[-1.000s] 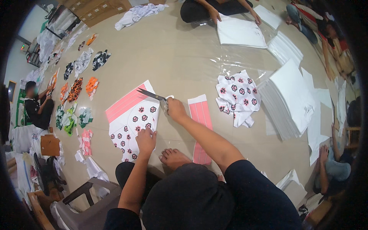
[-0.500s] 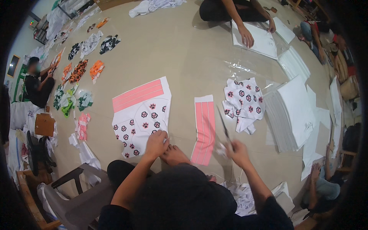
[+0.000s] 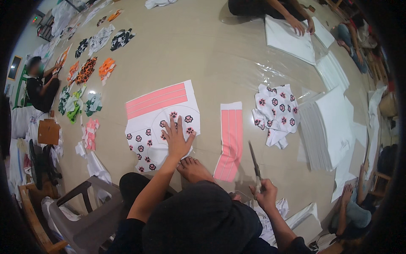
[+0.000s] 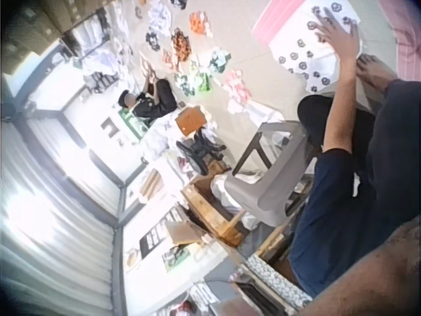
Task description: The person uses shears to cut a piece of white fabric with a pink paw print pattern. They carefully follow a pre-drawn outline to separate a garment piece from the larger fabric sheet.
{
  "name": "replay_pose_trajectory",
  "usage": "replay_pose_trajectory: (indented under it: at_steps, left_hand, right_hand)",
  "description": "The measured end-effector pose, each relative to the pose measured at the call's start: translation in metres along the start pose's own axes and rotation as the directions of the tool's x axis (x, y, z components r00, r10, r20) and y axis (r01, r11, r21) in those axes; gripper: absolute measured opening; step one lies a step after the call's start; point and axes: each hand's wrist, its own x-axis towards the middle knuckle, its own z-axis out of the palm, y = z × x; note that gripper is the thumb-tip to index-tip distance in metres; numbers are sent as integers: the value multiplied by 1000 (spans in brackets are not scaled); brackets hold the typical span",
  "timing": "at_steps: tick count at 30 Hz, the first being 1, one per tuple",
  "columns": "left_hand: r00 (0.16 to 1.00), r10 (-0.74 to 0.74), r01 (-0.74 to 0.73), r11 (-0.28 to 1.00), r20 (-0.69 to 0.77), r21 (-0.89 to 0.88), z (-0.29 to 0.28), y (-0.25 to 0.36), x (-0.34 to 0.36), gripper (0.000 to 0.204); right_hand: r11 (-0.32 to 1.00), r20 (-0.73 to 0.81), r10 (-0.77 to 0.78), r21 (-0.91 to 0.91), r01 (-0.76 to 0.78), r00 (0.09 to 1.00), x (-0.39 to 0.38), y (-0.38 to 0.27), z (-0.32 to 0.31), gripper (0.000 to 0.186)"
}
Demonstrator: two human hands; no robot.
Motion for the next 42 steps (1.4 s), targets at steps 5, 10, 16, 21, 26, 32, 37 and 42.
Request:
replay_pose_trajectory:
  at_steps: [5,10,16,21,26,32,37,42]
  left_hand:
    - [996,36,-44,993,77,113,-8,-20,-7,102]
    - [985,141,-144,989,98,24,-33,-43,-12,97]
    - [976,-126,142,987,-176,81,-24,-69,20,93]
    - [971,-190,214,960,-144,178,-27,-91,70,94]
    - [995,-26,46,979,-101,198,-26,-93,129,96]
    - [970,215,-204,974,-111,98,-29,-79,168,90]
    - [973,219,-216,975,-69,47,-30,-69,109,86]
    - [996,48,-40,993,-77,107,-44,-107,55,97]
  right_hand:
    - [971,153,-69,237,31,986,63,-34,50,35]
    - [906,380,-53,408,-116,924,95,-68,74,39]
    - [960,465,-91,277,-47,881,116,-56,98,42]
    - [942,525,32,269,-201,851,126,-92,89,41]
    - [927,497,43,305,-221,867,135,-93,102,40]
    - [909,502,91,312,-278,860,138,-103,104,37]
    - [916,495,163,246,-317,854,132,-89,98,34]
    - [861,530,189,316,-399,827,126,-90,98,34]
